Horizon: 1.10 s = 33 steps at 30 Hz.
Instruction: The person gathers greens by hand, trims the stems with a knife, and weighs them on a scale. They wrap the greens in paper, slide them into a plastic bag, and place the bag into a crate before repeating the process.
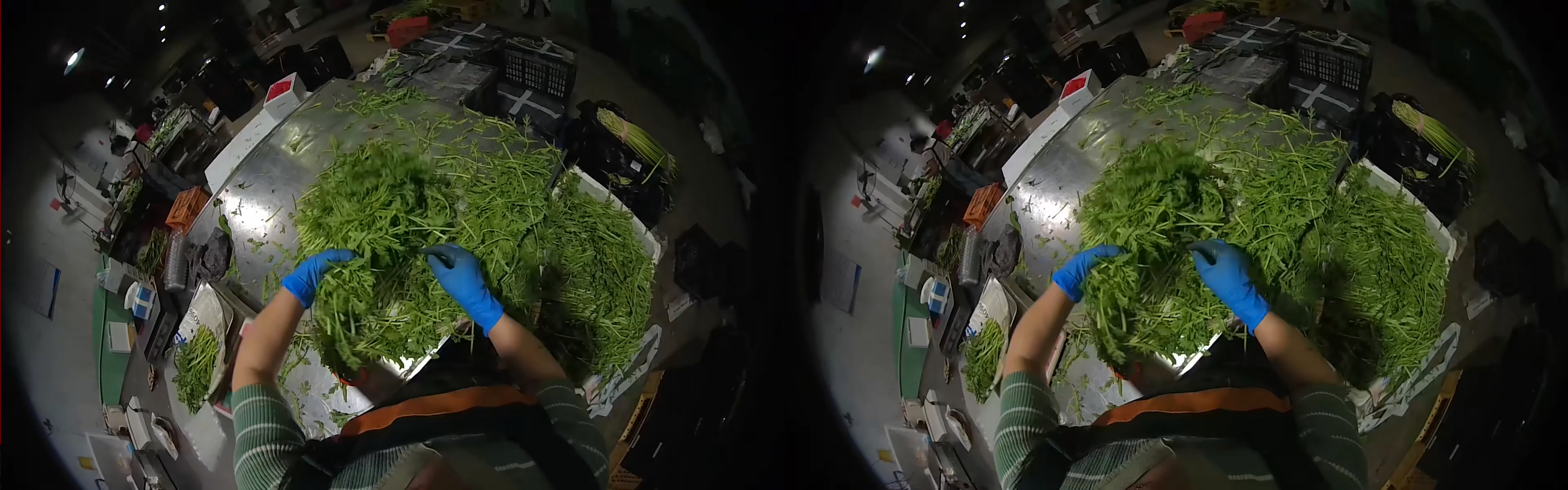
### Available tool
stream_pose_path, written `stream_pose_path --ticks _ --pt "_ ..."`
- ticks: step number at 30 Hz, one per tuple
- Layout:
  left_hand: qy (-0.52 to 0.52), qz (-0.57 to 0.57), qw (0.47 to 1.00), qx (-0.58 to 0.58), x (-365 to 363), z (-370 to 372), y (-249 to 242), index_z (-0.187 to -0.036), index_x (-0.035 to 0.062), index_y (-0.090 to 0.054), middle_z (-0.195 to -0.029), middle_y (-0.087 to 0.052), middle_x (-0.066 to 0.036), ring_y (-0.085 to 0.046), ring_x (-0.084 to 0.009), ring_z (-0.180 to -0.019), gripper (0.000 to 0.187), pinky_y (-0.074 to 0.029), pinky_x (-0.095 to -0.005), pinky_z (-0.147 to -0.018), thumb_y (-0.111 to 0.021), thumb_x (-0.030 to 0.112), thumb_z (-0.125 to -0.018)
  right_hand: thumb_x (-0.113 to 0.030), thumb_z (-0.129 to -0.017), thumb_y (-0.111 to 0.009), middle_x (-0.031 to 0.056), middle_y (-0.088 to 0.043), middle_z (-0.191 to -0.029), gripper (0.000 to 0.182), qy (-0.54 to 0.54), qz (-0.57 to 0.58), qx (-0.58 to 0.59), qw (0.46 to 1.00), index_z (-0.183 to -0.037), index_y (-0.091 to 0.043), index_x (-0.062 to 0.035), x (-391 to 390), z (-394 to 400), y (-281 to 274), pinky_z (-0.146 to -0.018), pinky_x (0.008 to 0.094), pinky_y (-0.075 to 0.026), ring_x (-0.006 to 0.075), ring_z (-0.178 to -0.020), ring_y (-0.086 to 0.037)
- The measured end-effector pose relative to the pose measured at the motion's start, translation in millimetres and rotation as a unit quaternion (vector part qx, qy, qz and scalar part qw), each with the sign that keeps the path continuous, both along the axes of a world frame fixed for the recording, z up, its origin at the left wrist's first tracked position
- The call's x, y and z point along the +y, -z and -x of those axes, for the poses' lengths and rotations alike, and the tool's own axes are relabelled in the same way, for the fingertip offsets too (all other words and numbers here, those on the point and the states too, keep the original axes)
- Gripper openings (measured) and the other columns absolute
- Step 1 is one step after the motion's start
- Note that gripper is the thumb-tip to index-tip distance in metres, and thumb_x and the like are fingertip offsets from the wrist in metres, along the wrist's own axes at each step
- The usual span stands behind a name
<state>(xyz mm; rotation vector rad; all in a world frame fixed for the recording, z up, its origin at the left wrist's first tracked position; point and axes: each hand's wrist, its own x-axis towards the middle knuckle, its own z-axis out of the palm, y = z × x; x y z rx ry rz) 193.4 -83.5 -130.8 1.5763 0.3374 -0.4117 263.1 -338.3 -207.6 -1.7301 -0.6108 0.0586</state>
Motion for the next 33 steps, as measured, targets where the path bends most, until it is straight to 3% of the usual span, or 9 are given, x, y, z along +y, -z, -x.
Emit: stream_pose_path --ticks 1,5,11,15,18,21,23,29,33 --pt "-0.122 0.082 0.984 0.099 -22.7 14.3 -17.2 -0.098 0.0019 -0.059 -0.092 -0.061 -0.008 -0.056 -0.0149 -0.085 0.028 -0.041 -0.0274 -0.082 -0.053 0.019 -0.077 -0.011 -0.076 -0.058 0.0065 -0.061 -0.089 0.021 -0.057 -0.069 0.128 0.988 -0.096 -0.059 -0.0031 2.2 -2.4 7.6 -0.066 0.0255 -0.046 0.0148 -0.077 -0.059" --pt "0.057 -0.076 0.995 -0.04 6.3 8.7 26.2 -0.103 -0.0001 -0.055 -0.09 -0.061 -0.007 -0.057 -0.0163 -0.086 0.032 -0.042 -0.0274 -0.081 -0.055 0.012 -0.074 -0.014 -0.078 -0.058 0.0055 -0.061 -0.089 0.024 -0.031 -0.125 0.235 0.963 -0.096 -0.058 0.0017 12.9 -1.9 14.2 -0.069 0.0239 -0.045 0.0117 -0.078 -0.056" --pt "-0.039 -0.013 0.998 -0.045 -2.7 -1.1 28.0 -0.105 -0.008 -0.048 -0.094 -0.059 -0.014 -0.06 -0.022 -0.08 0.043 -0.048 -0.0326 -0.074 -0.057 -0.004 -0.063 -0.01 -0.068 -0.064 0.0133 -0.054 -0.098 0.023 0.188 -0.125 -0.131 0.965 -0.088 -0.058 -0.0026 31.6 -27.0 -4.8 -0.081 0.0327 -0.041 0.0265 -0.097 -0.051" --pt "-0.026 -0.06 0.996 -0.059 -29.0 2.2 -5.4 -0.1 -0.0037 -0.054 -0.091 -0.061 -0.011 -0.058 -0.0201 -0.081 0.037 -0.047 -0.0295 -0.074 -0.06 0.004 -0.065 -0.022 -0.071 -0.061 0.0169 -0.038 -0.122 0.059 0.144 -0.027 -0.241 0.959 -0.123 -0.038 -0.0089 36.4 -22.8 -38.4 -0.089 0.0378 -0.035 0.0327 -0.108 -0.04" --pt "-0.014 -0.099 0.992 -0.072 -15.6 0.6 0.8 -0.097 0.0 -0.059 -0.086 -0.062 -0.011 -0.059 -0.0193 -0.08 0.028 -0.047 -0.0287 -0.073 -0.057 0.012 -0.072 -0.026 -0.072 -0.058 0.0199 -0.038 -0.122 0.065 0.004 0.14 -0.205 0.969 -0.126 -0.03 -0.0038 62.9 -2.9 45.7 -0.091 0.0397 -0.034 0.0335 -0.11 -0.039" --pt "-0.131 0.192 0.973 -0.007 -16.8 18.3 -30.9 -0.094 -0.0009 -0.058 -0.088 -0.062 -0.01 -0.059 -0.0193 -0.079 0.024 -0.049 -0.0302 -0.071 -0.054 0.012 -0.074 -0.029 -0.072 -0.057 0.0206 -0.045 -0.114 0.059 -0.188 0.33 -0.068 0.923 -0.12 -0.037 -0.0008 37.0 19.0 40.3 -0.088 0.0392 -0.036 0.0346 -0.106 -0.042" --pt "-0.222 0.204 0.952 -0.043 4.1 26.3 -27.8 -0.095 -0.0015 -0.057 -0.086 -0.061 -0.011 -0.06 -0.0201 -0.077 0.023 -0.051 -0.0307 -0.067 -0.051 0.01 -0.076 -0.039 -0.072 -0.055 0.0139 -0.054 -0.098 0.044 -0.269 0.392 -0.283 0.833 -0.098 -0.056 -0.0034 30.8 26.7 61.5 -0.079 0.038 -0.042 0.0319 -0.094 -0.049" --pt "-0.215 0.319 0.921 -0.062 0.6 49.1 1.1 -0.098 -0.0002 -0.055 -0.088 -0.06 -0.011 -0.06 -0.0201 -0.076 0.023 -0.051 -0.0325 -0.068 -0.047 0.013 -0.081 -0.02 -0.073 -0.058 0.0096 -0.056 -0.098 0.025 0.092 0.169 -0.278 0.941 -0.095 -0.059 -0.0072 12.2 1.8 -32.2 -0.075 0.034 -0.044 0.0265 -0.088 -0.054" --pt "-0.19 0.272 0.943 0.006 -1.2 53.3 22.4 -0.099 0.0008 -0.056 -0.091 -0.061 -0.011 -0.06 -0.0211 -0.077 0.025 -0.051 -0.0331 -0.069 -0.049 0.016 -0.081 -0.014 -0.076 -0.058 0.0087 -0.059 -0.095 0.023 0.03 -0.009 -0.099 0.995 -0.096 -0.059 -0.0043 18.7 -22.6 -18.6 -0.074 0.0298 -0.045 0.023 -0.086 -0.057"
